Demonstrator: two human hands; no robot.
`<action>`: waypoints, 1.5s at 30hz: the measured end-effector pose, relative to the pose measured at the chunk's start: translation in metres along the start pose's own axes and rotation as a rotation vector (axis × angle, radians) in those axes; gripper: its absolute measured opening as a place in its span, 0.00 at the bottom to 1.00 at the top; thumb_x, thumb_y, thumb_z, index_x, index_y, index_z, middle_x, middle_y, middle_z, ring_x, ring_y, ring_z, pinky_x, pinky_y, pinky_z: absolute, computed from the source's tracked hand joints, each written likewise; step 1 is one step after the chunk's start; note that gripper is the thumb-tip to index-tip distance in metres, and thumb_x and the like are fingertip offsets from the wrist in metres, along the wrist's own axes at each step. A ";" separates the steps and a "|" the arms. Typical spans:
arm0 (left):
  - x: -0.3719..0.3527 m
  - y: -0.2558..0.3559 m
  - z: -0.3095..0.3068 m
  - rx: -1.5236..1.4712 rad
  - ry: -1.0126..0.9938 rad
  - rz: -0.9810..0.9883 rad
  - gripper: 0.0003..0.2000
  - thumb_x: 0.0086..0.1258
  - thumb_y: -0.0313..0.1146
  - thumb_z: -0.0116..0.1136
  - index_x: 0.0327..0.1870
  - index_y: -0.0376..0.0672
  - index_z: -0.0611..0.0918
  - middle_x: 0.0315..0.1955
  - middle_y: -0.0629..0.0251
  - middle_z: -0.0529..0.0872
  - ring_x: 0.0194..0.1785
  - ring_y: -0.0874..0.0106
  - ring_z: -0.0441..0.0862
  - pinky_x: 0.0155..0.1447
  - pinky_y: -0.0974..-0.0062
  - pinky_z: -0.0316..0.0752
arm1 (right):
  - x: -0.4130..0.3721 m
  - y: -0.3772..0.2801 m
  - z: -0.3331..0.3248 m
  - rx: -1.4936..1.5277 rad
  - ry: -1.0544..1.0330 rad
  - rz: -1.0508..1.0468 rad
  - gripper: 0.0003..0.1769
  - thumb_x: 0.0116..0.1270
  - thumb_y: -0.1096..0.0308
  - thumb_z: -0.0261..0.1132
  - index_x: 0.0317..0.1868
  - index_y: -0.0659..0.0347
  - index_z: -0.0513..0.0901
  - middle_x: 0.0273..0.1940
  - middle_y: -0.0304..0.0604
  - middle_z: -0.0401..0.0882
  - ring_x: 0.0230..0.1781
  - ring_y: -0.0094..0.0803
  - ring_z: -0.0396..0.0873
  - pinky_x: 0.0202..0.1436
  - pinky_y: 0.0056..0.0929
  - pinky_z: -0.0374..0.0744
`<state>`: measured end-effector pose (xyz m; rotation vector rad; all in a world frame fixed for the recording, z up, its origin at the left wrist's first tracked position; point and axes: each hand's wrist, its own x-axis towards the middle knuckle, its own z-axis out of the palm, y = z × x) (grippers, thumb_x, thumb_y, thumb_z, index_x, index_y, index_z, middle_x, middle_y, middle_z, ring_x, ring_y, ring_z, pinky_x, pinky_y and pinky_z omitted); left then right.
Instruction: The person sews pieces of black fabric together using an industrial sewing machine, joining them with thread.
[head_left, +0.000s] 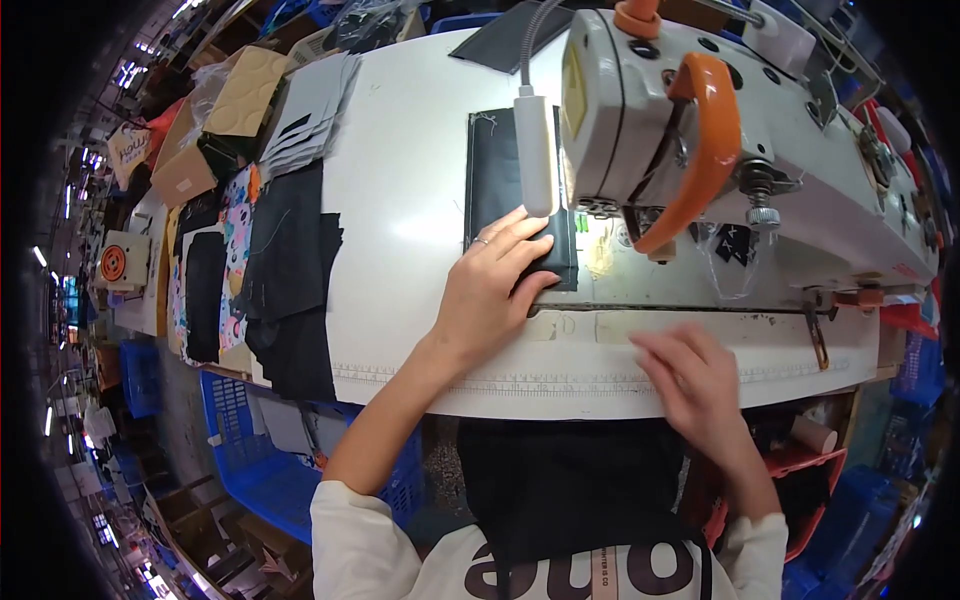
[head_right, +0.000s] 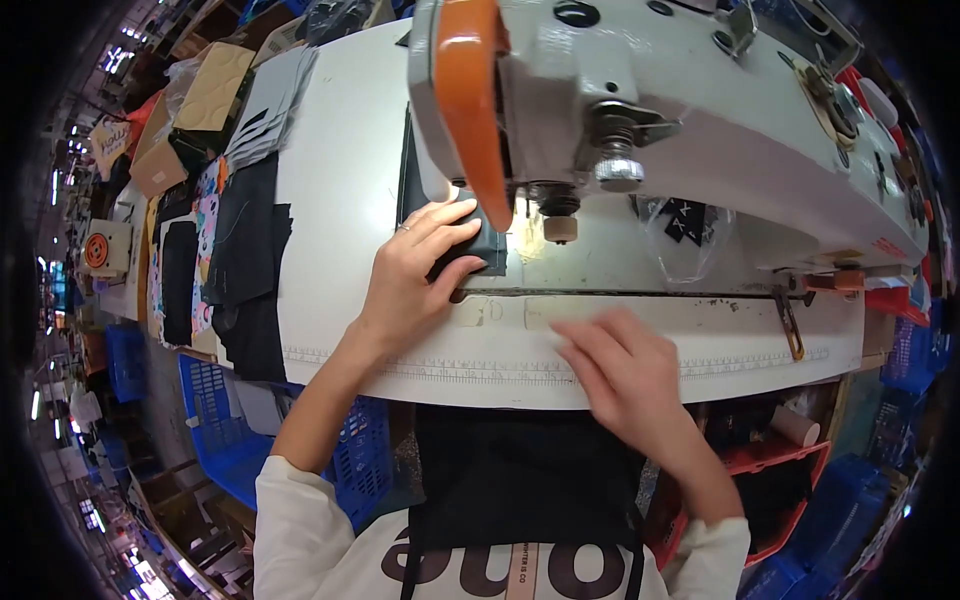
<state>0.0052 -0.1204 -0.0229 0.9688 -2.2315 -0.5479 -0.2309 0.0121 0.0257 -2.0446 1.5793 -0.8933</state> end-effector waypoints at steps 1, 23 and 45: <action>0.001 0.001 0.003 0.002 0.011 0.009 0.14 0.65 0.28 0.70 0.50 0.35 0.85 0.57 0.53 0.87 0.65 0.51 0.81 0.69 0.59 0.77 | 0.014 0.007 0.013 -0.068 0.036 -0.071 0.17 0.65 0.76 0.71 0.54 0.59 0.87 0.37 0.43 0.81 0.35 0.40 0.81 0.35 0.33 0.77; 0.017 -0.005 0.013 -0.126 0.056 0.049 0.05 0.62 0.23 0.70 0.38 0.36 0.88 0.45 0.59 0.91 0.46 0.57 0.87 0.53 0.65 0.83 | 0.055 0.048 0.057 -0.282 0.064 -0.335 0.18 0.68 0.64 0.71 0.58 0.54 0.87 0.37 0.35 0.76 0.38 0.32 0.79 0.38 0.36 0.73; 0.042 -0.019 0.019 -0.248 0.082 -0.206 0.05 0.63 0.23 0.69 0.38 0.33 0.88 0.36 0.52 0.88 0.39 0.55 0.88 0.44 0.64 0.82 | 0.059 0.046 0.059 -0.284 0.063 -0.251 0.24 0.67 0.60 0.73 0.62 0.57 0.84 0.39 0.40 0.77 0.35 0.40 0.79 0.39 0.40 0.76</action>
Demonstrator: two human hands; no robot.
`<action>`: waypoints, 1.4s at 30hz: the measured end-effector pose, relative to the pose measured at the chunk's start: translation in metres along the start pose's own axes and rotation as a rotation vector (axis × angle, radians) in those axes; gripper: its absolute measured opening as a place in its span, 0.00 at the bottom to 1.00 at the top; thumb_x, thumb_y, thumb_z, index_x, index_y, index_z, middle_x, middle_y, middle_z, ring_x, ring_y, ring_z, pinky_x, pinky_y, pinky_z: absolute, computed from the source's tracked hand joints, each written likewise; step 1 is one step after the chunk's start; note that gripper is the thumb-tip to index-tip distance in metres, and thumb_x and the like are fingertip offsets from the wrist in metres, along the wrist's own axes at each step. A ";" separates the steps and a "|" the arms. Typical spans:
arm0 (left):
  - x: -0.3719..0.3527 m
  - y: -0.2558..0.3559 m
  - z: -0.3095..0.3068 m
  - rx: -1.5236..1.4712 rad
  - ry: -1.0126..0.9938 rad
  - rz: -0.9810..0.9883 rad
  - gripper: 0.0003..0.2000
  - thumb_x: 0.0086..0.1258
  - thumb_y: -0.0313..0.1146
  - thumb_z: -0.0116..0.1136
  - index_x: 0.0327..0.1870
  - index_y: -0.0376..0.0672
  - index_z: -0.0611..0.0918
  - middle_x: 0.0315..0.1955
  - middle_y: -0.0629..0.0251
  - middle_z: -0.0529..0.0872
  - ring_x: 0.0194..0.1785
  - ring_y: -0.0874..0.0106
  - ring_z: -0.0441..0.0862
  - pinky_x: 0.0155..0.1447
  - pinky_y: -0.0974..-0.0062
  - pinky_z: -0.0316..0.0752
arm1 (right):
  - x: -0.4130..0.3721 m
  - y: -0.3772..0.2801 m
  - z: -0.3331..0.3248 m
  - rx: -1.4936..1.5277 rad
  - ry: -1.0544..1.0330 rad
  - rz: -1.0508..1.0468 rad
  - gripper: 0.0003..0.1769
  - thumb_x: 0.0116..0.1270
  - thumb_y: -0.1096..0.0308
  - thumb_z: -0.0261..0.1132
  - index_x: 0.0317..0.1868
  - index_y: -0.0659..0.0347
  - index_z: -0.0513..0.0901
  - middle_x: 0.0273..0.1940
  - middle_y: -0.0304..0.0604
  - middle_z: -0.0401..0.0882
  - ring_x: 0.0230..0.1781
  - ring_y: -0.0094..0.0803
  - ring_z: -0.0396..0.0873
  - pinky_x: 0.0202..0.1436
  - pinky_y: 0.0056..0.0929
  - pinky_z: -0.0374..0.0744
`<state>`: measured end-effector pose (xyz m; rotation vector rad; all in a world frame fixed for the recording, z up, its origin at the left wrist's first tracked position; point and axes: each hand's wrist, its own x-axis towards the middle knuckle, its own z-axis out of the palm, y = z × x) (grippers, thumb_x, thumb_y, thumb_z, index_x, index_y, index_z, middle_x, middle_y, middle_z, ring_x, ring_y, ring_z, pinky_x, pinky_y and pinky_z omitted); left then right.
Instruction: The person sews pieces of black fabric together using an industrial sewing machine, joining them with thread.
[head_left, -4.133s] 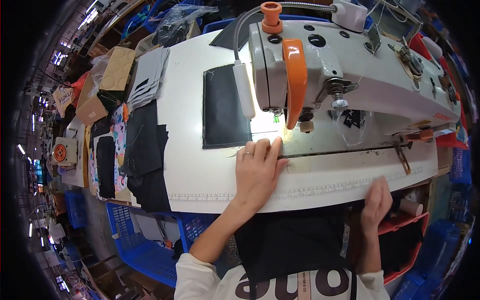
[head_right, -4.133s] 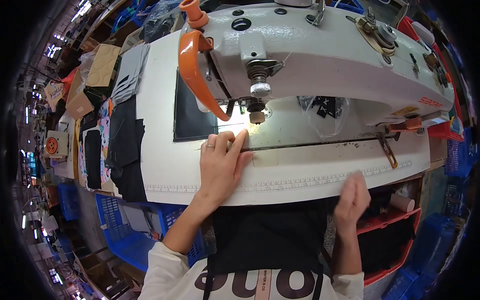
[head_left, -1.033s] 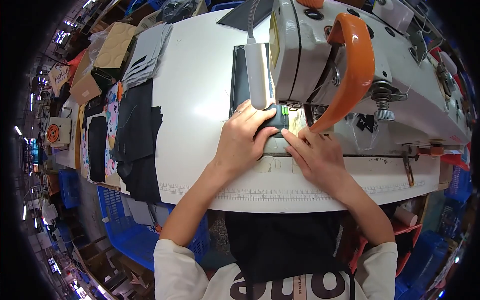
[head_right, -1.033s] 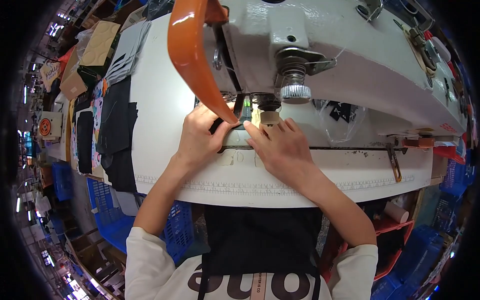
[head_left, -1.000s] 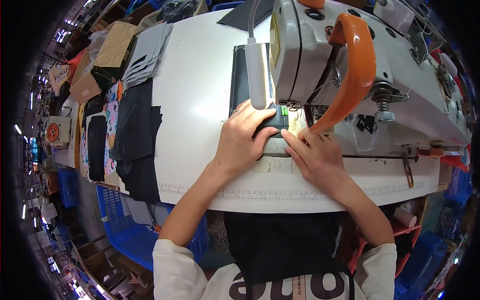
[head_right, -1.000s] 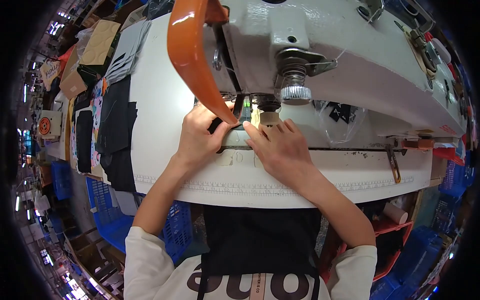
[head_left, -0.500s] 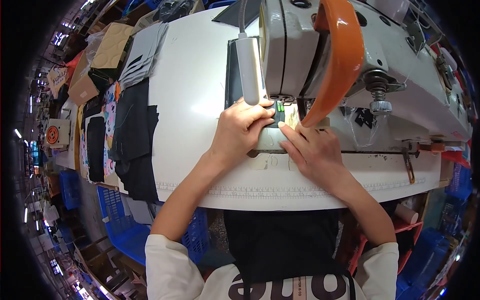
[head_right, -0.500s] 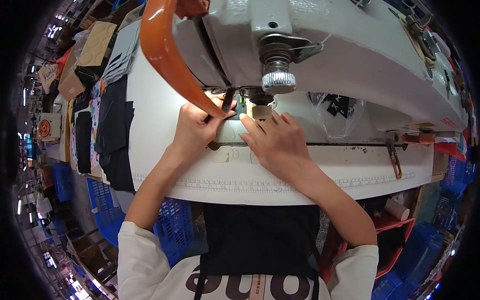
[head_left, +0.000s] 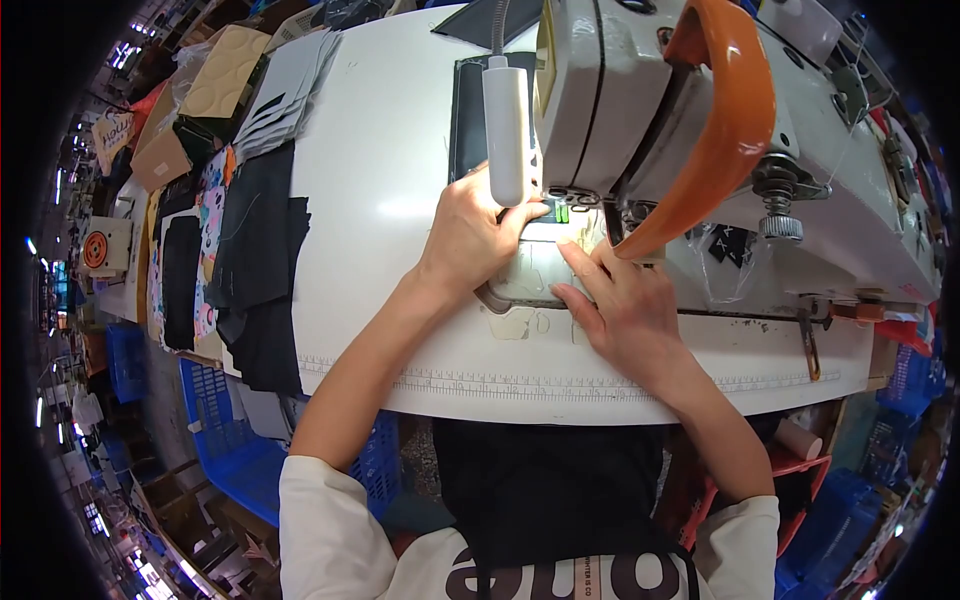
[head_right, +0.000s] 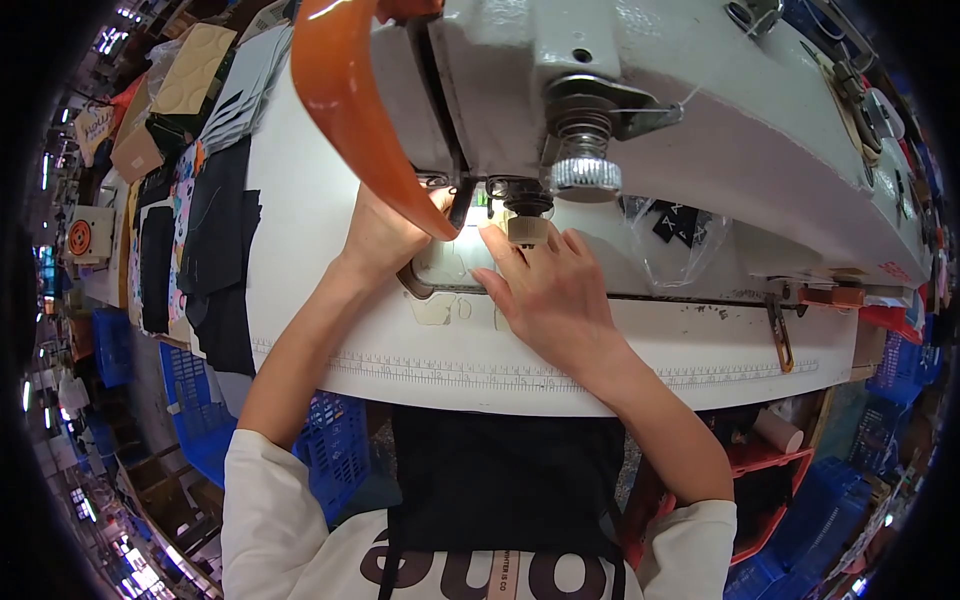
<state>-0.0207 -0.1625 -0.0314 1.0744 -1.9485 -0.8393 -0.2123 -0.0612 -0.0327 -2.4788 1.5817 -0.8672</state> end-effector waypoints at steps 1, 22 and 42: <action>0.001 -0.001 0.000 -0.008 -0.001 -0.019 0.06 0.63 0.23 0.69 0.38 0.33 0.88 0.36 0.51 0.88 0.39 0.55 0.88 0.44 0.64 0.82 | 0.000 -0.001 0.000 0.011 0.003 0.005 0.24 0.67 0.60 0.73 0.62 0.57 0.84 0.39 0.40 0.77 0.35 0.40 0.79 0.39 0.40 0.76; 0.004 0.004 -0.002 -0.113 -0.002 0.023 0.05 0.60 0.22 0.71 0.35 0.36 0.87 0.37 0.55 0.89 0.43 0.56 0.86 0.48 0.64 0.81 | -0.178 0.339 -0.431 -0.345 0.709 0.703 0.19 0.76 0.61 0.61 0.63 0.58 0.80 0.53 0.45 0.81 0.53 0.42 0.80 0.59 0.42 0.76; 0.004 0.001 -0.005 -0.058 -0.036 0.077 0.08 0.59 0.22 0.72 0.39 0.38 0.89 0.39 0.56 0.91 0.49 0.58 0.87 0.53 0.65 0.82 | -0.294 0.428 -0.363 1.025 0.740 0.770 0.26 0.82 0.53 0.57 0.70 0.60 0.75 0.68 0.47 0.77 0.67 0.42 0.77 0.72 0.46 0.76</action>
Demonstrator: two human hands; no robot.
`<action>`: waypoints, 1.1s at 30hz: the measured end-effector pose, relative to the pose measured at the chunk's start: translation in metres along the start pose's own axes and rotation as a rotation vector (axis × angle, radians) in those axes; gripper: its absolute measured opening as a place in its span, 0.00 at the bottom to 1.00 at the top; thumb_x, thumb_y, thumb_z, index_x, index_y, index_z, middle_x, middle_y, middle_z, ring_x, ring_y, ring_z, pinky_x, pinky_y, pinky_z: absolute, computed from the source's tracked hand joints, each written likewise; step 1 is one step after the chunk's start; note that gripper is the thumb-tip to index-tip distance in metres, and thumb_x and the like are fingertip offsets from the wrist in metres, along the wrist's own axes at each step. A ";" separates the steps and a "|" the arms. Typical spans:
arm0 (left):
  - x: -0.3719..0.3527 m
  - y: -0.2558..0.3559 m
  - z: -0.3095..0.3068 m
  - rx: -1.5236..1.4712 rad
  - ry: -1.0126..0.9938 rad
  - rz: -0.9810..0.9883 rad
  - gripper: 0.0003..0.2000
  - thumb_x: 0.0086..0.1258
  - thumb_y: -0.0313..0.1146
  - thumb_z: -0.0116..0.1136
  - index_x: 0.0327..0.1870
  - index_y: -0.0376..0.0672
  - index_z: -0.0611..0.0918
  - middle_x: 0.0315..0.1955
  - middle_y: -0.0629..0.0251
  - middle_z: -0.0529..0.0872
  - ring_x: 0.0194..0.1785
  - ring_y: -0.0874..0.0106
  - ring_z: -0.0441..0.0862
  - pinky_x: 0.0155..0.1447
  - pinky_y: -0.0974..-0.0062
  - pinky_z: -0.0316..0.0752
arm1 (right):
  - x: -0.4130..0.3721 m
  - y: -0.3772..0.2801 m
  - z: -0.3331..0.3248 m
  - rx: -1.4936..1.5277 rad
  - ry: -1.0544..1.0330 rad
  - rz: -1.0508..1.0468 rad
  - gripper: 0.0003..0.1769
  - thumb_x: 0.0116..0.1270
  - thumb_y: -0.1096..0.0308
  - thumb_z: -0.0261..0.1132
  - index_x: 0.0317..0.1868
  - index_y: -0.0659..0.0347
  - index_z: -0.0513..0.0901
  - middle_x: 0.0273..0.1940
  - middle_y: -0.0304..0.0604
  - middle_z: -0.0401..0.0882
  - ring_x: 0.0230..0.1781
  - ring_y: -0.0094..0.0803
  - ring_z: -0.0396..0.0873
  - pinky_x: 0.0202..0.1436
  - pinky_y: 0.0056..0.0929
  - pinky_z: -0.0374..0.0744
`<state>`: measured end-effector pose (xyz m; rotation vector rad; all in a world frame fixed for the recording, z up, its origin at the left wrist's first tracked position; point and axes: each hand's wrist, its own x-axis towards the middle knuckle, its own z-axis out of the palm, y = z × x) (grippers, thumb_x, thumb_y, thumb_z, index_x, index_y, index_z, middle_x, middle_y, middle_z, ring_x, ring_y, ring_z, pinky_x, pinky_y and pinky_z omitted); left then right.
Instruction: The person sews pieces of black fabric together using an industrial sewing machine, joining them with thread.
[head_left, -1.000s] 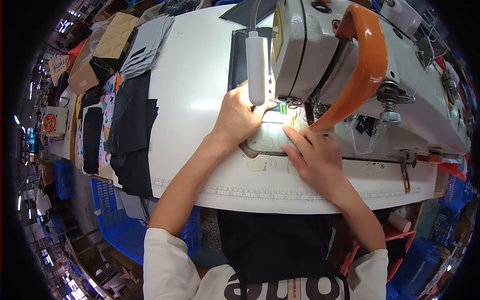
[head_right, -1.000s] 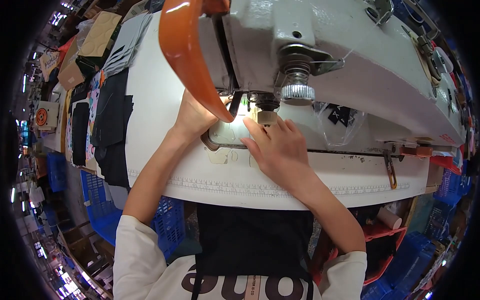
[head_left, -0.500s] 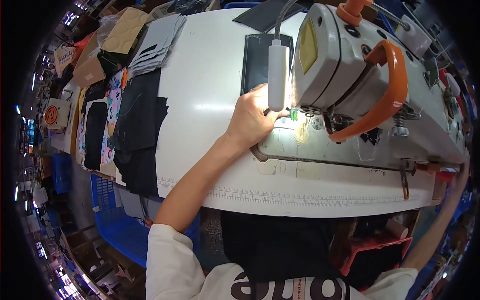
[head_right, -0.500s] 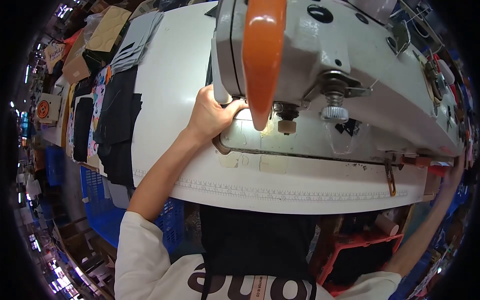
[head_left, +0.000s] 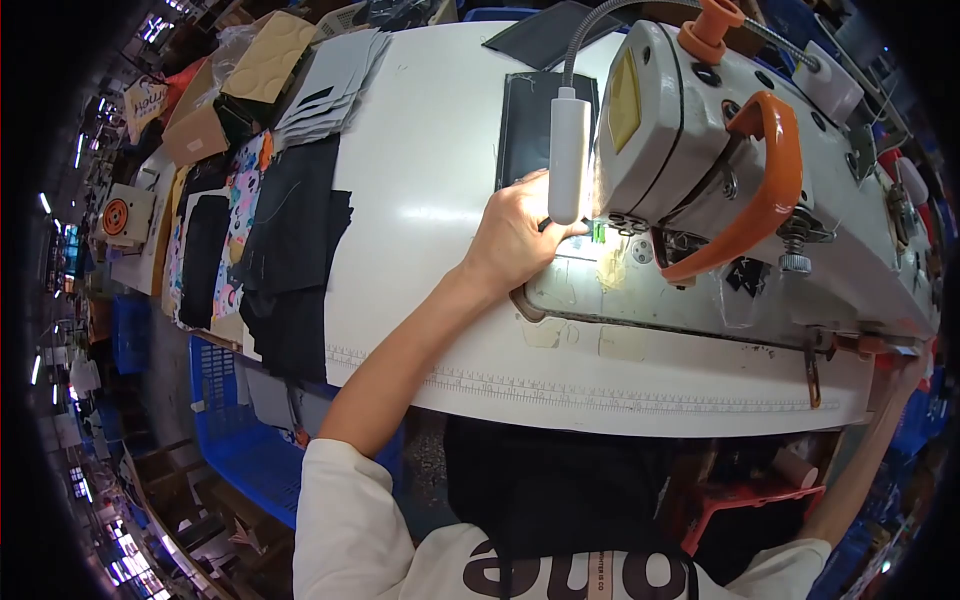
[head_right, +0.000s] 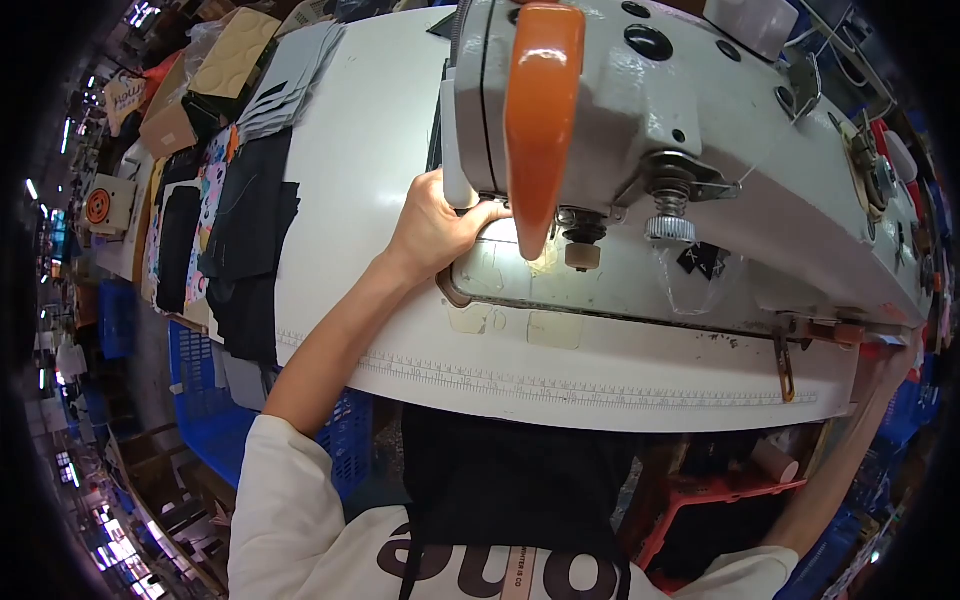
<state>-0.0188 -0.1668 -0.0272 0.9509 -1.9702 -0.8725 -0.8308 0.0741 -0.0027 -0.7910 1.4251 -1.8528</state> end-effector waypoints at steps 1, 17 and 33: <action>0.000 0.000 0.000 -0.015 -0.003 -0.022 0.08 0.59 0.22 0.72 0.39 0.38 0.89 0.40 0.56 0.91 0.49 0.59 0.87 0.53 0.65 0.82 | 0.005 -0.002 -0.002 -0.016 -0.035 0.005 0.26 0.82 0.53 0.57 0.70 0.60 0.75 0.68 0.47 0.77 0.67 0.42 0.77 0.72 0.46 0.76; 0.000 0.002 -0.007 0.011 -0.073 -0.146 0.08 0.63 0.25 0.69 0.42 0.36 0.89 0.40 0.59 0.90 0.46 0.59 0.86 0.53 0.64 0.80 | -0.016 0.054 0.084 0.192 0.362 -0.082 0.24 0.80 0.57 0.54 0.69 0.61 0.75 0.63 0.44 0.81 0.66 0.44 0.77 0.75 0.50 0.72; -0.036 0.013 -0.026 0.299 -0.257 0.300 0.19 0.64 0.34 0.72 0.53 0.38 0.83 0.59 0.57 0.83 0.65 0.53 0.79 0.71 0.54 0.73 | -0.273 0.108 0.527 -1.000 -0.942 -0.885 0.28 0.60 0.68 0.76 0.62 0.56 0.83 0.49 0.40 0.81 0.49 0.39 0.78 0.56 0.38 0.73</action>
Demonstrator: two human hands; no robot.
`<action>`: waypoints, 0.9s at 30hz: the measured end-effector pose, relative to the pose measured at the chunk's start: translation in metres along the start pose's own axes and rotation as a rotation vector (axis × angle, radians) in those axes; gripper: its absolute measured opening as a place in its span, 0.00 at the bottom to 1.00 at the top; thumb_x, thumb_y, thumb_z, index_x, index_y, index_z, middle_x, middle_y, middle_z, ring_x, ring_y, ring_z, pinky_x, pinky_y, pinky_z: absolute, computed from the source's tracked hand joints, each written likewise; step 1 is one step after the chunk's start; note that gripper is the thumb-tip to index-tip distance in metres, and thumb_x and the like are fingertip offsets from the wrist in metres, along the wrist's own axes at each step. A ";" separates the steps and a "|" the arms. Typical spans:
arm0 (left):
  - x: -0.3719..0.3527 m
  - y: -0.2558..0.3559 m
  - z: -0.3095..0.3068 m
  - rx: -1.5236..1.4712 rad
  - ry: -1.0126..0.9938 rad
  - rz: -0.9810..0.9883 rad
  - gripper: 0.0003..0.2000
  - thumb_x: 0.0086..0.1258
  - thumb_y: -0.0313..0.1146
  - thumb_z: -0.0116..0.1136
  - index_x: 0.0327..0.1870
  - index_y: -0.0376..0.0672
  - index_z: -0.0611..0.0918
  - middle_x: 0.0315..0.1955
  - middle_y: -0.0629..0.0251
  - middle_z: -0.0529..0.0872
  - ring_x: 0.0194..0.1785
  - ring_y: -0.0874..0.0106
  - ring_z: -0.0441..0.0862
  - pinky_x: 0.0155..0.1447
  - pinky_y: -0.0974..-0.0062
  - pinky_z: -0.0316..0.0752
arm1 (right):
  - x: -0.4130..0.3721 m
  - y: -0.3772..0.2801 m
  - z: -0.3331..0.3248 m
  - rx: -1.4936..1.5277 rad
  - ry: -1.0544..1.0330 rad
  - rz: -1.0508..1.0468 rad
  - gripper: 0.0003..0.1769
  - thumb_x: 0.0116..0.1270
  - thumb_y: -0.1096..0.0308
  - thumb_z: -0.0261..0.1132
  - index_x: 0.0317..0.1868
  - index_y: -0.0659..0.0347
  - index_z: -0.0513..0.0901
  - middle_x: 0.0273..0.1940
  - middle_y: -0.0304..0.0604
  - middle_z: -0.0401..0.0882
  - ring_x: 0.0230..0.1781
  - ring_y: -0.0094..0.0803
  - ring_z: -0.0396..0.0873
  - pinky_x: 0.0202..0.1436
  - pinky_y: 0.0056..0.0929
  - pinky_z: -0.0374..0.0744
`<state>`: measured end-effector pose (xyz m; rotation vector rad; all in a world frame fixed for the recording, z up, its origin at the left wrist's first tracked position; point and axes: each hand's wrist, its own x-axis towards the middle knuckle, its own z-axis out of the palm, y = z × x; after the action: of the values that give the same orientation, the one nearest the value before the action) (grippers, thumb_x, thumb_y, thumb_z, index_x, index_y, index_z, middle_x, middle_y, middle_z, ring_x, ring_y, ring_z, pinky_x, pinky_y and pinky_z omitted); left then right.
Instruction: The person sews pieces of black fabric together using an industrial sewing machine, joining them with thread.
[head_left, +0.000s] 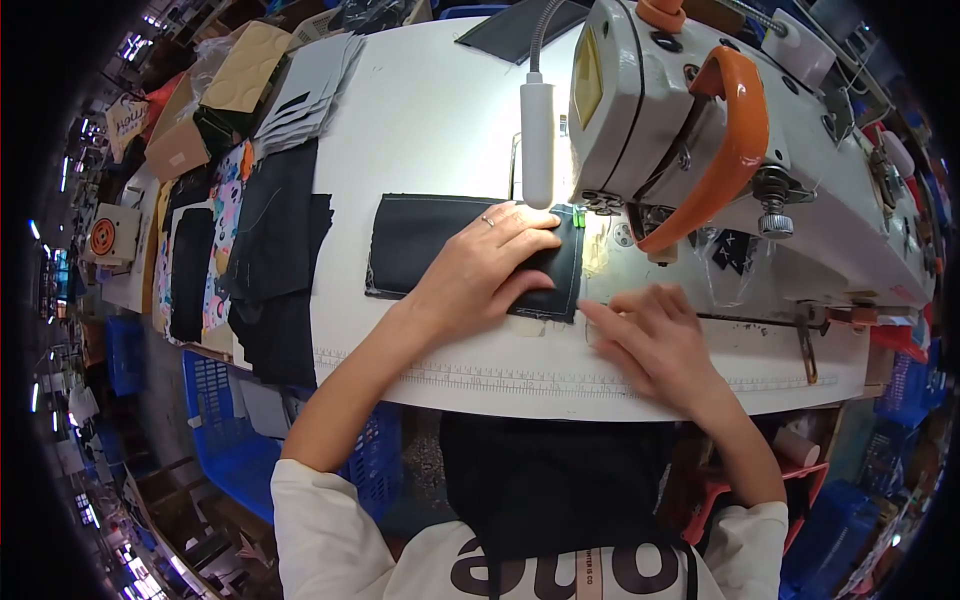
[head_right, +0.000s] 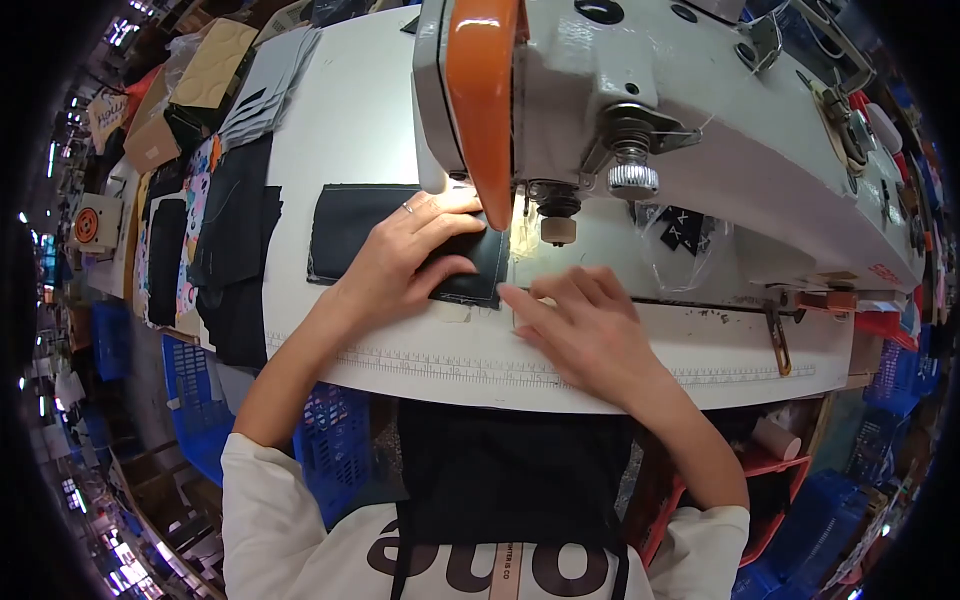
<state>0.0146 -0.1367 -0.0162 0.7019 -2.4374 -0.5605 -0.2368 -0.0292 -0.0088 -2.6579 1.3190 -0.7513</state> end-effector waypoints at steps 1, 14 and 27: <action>0.001 0.000 -0.001 -0.025 -0.015 0.000 0.19 0.63 0.35 0.73 0.53 0.38 0.83 0.60 0.57 0.83 0.66 0.52 0.78 0.72 0.54 0.72 | 0.006 0.000 0.003 0.063 -0.021 -0.011 0.27 0.60 0.66 0.76 0.62 0.56 0.84 0.46 0.38 0.80 0.46 0.37 0.78 0.54 0.37 0.73; 0.003 -0.005 -0.002 -0.122 -0.056 -0.022 0.19 0.56 0.37 0.79 0.46 0.37 0.87 0.56 0.57 0.86 0.64 0.52 0.80 0.69 0.58 0.75 | 0.015 0.009 0.013 0.182 -0.017 -0.063 0.22 0.65 0.63 0.74 0.58 0.61 0.87 0.34 0.35 0.73 0.36 0.31 0.74 0.47 0.33 0.68; 0.039 -0.035 -0.005 -0.102 0.010 -0.097 0.20 0.54 0.37 0.80 0.44 0.36 0.88 0.46 0.52 0.88 0.54 0.52 0.84 0.61 0.61 0.80 | 0.029 0.024 0.023 0.028 -0.004 0.047 0.29 0.64 0.54 0.75 0.60 0.63 0.85 0.42 0.43 0.80 0.39 0.39 0.80 0.46 0.39 0.76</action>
<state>0.0017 -0.1880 -0.0154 0.7812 -2.3567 -0.7131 -0.2296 -0.0695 -0.0244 -2.5959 1.3544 -0.7523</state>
